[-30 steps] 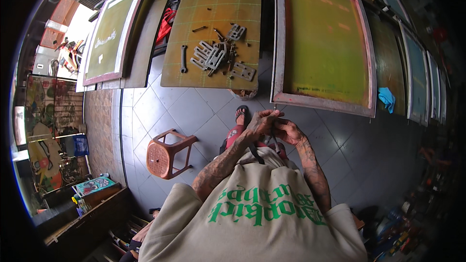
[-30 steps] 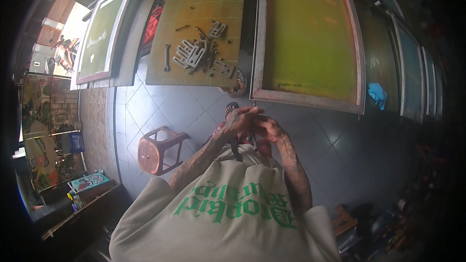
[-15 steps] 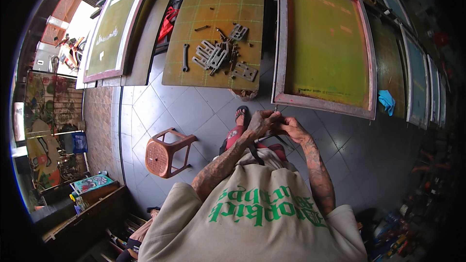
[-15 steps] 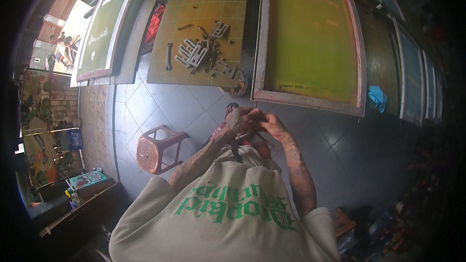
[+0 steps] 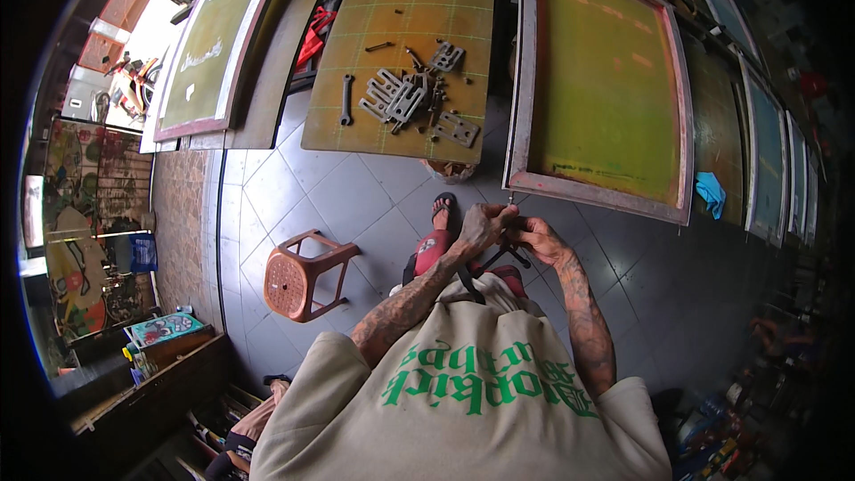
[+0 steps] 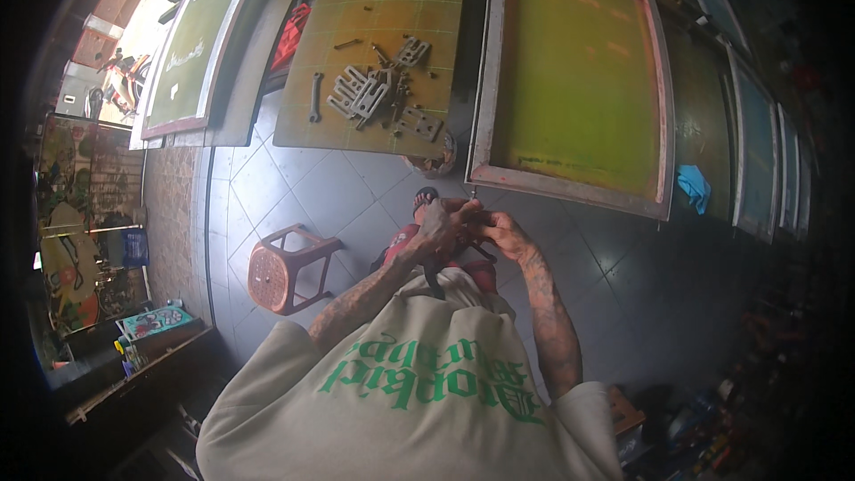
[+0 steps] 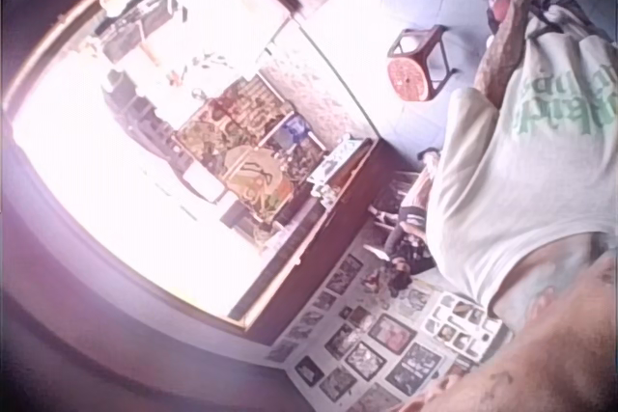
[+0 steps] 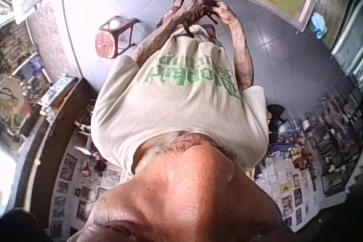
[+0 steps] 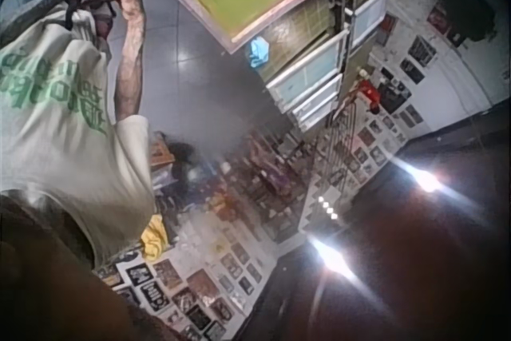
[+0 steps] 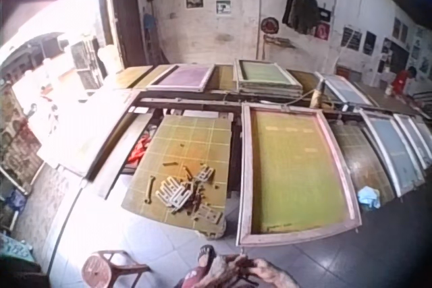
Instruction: The person uses a small tool to scrape or clean the edge of a large green window frame. They then use a wrench to tighten bolts on the frame's corners, securing the assembly. The person works methodically around the frame, adjusting the hardware.
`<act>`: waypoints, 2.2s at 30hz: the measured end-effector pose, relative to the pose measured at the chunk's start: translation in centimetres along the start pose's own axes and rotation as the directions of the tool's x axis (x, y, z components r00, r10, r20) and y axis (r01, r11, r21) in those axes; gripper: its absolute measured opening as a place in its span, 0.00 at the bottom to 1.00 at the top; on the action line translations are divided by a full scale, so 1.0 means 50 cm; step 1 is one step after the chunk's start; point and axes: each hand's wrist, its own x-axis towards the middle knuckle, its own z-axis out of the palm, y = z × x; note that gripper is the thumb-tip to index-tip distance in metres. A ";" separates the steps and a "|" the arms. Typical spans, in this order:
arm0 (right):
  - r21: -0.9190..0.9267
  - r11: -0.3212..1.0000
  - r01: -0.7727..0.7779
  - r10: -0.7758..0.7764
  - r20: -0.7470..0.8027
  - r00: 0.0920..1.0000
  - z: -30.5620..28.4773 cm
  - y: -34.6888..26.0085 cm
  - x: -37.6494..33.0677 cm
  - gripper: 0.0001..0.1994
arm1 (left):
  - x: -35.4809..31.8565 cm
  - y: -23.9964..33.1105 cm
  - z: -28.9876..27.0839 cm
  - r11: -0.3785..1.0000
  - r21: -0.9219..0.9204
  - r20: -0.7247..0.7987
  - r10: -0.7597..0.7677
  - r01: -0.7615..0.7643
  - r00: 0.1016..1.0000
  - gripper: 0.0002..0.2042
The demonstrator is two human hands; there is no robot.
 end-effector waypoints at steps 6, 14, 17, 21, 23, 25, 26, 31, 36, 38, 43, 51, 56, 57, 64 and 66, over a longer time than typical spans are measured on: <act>0.015 0.999 -0.044 0.045 -0.027 0.999 0.025 -0.013 0.006 0.10 | 0.053 -0.088 -0.013 0.892 -0.108 0.066 0.447 -0.439 0.892 0.20; -0.011 1.000 0.024 -0.025 -0.136 0.990 0.031 -0.012 0.000 0.13 | 0.036 -0.026 0.008 0.999 -0.029 -0.104 0.024 -0.027 0.994 0.19; 0.184 0.981 0.069 -0.039 -0.162 0.986 0.049 -0.022 -0.008 0.13 | 0.034 -0.025 0.010 0.996 -0.079 -0.081 0.034 -0.041 0.996 0.18; 0.343 0.929 0.138 -0.075 -0.191 0.979 0.017 0.013 -0.013 0.17 | 0.037 -0.039 0.026 0.968 -0.242 -0.063 0.055 -0.068 0.997 0.19; 0.338 0.931 0.135 -0.054 -0.239 0.970 0.021 0.056 -0.009 0.21 | 0.027 -0.035 0.029 0.937 -0.340 -0.065 0.063 -0.082 0.996 0.19; 0.264 0.956 0.132 -0.076 -0.213 0.974 0.006 0.130 0.000 0.25 | 0.028 -0.035 0.023 0.937 -0.349 0.014 0.037 -0.030 0.999 0.21; 0.300 0.949 0.096 -0.045 -0.172 0.984 0.017 0.132 -0.001 0.25 | 0.030 -0.037 0.018 0.937 -0.348 0.057 0.023 -0.002 0.998 0.22; 0.403 0.915 -0.032 0.017 0.040 0.999 0.076 0.150 0.011 0.25 | 0.038 -0.036 -0.006 0.972 -0.209 0.148 -0.075 0.105 0.986 0.26; 0.252 0.966 0.060 -0.045 -0.068 0.997 0.095 0.198 0.027 0.25 | 0.024 -0.030 0.011 0.998 -0.057 0.030 0.032 -0.030 0.999 0.33; 0.030 0.989 0.143 -0.136 -0.167 0.977 0.109 0.212 0.043 0.25 | 0.015 -0.077 0.022 0.921 0.338 -0.195 0.268 -0.192 0.944 0.36; -0.758 0.640 0.123 -0.576 -0.368 0.730 0.082 0.300 0.061 0.26 | -0.146 0.027 0.064 0.496 0.826 0.090 0.354 -0.268 0.931 0.35; -0.741 0.585 -0.329 -0.324 -0.586 0.743 0.034 0.363 0.070 0.24 | -0.126 0.019 0.001 0.486 0.829 0.228 0.158 -0.277 0.961 0.19; -0.324 0.899 -0.296 -0.031 -0.719 0.694 0.127 0.119 -0.048 0.29 | -0.108 -0.114 -0.069 0.606 0.725 0.268 0.192 -0.329 0.944 0.20; -0.373 0.912 -0.172 -0.170 -0.724 0.669 0.130 0.121 -0.060 0.22 | -0.116 -0.089 -0.072 0.668 0.681 0.272 0.153 -0.302 0.950 0.23; -0.409 0.912 0.032 -0.285 -0.576 0.766 0.220 0.011 -0.140 0.06 | -0.068 -0.191 -0.032 0.685 0.504 0.368 0.380 -0.525 0.849 0.20; -0.504 0.863 0.031 -0.344 -0.541 0.768 0.254 0.013 -0.127 0.08 | -0.038 -0.237 -0.016 0.610 0.556 0.397 0.402 -0.565 0.825 0.26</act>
